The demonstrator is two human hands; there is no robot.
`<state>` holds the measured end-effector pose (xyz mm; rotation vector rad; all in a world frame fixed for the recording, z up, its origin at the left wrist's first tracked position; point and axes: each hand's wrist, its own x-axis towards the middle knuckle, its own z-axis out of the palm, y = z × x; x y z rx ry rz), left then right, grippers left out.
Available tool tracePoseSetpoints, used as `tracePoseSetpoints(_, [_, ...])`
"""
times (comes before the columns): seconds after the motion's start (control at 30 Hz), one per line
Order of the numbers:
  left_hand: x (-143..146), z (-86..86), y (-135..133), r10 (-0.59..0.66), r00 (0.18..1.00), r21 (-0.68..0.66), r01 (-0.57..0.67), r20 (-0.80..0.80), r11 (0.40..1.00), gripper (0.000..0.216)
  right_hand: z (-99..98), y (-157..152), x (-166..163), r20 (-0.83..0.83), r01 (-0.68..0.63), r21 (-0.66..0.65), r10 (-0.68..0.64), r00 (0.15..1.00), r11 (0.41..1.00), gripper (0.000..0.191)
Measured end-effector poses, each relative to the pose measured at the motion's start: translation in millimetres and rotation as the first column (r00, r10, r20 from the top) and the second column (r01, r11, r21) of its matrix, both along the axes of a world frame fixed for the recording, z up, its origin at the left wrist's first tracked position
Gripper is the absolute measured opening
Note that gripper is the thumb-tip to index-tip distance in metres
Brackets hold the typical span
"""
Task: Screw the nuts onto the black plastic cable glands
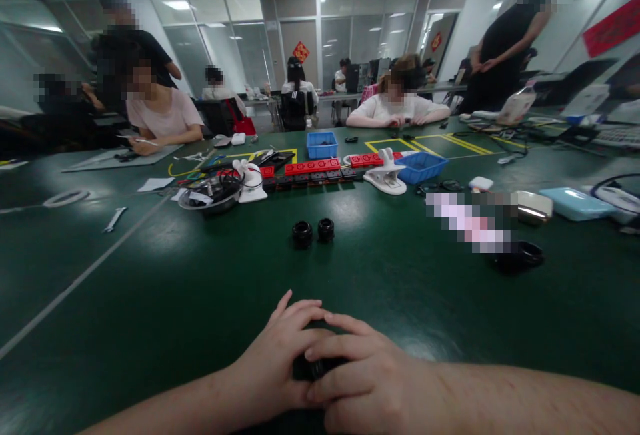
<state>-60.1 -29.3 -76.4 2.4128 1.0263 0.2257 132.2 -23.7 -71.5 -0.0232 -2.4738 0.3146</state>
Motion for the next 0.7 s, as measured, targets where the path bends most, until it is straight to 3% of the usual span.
tracePoseSetpoints(0.17, [-0.8, -1.6, 0.2, 0.004, 1.000, 0.008, -0.004, 0.001, 1.000, 0.050, 14.7, -4.2, 8.2, 0.079, 0.054, -0.012, -0.053, 0.995, 0.998, 0.036])
tracePoseSetpoints(0.27, [-1.3, -2.1, 0.7, 0.003, 1.000, 0.009, -0.003, -0.007, 1.000, 0.062, 20.5, -5.9, 10.7, 0.050, 0.157, -0.060, -0.154, 0.987, 0.986, 0.031])
tracePoseSetpoints(0.43, [-1.5, -1.5, 1.1, -0.005, 1.000, 0.013, 0.005, 0.009, 1.000, 0.058, 11.3, -5.2, 4.8, 0.049, 0.358, -0.251, -0.357, 0.933, 0.900, 0.052])
tracePoseSetpoints(0.53, [-1.2, -2.9, 0.9, -0.003, 1.000, 0.008, 0.003, -0.001, 1.000, 0.059, 7.2, -5.3, 1.8, 0.072, 0.368, -0.299, -0.364, 0.929, 0.881, 0.054])
tracePoseSetpoints(0.7, [-1.3, -3.6, 0.1, 0.000, 1.000, 0.015, 0.000, 0.006, 1.000, 0.061, 8.8, -6.7, 0.1, 0.188, 0.374, -0.282, -0.332, 0.924, 0.883, 0.037])
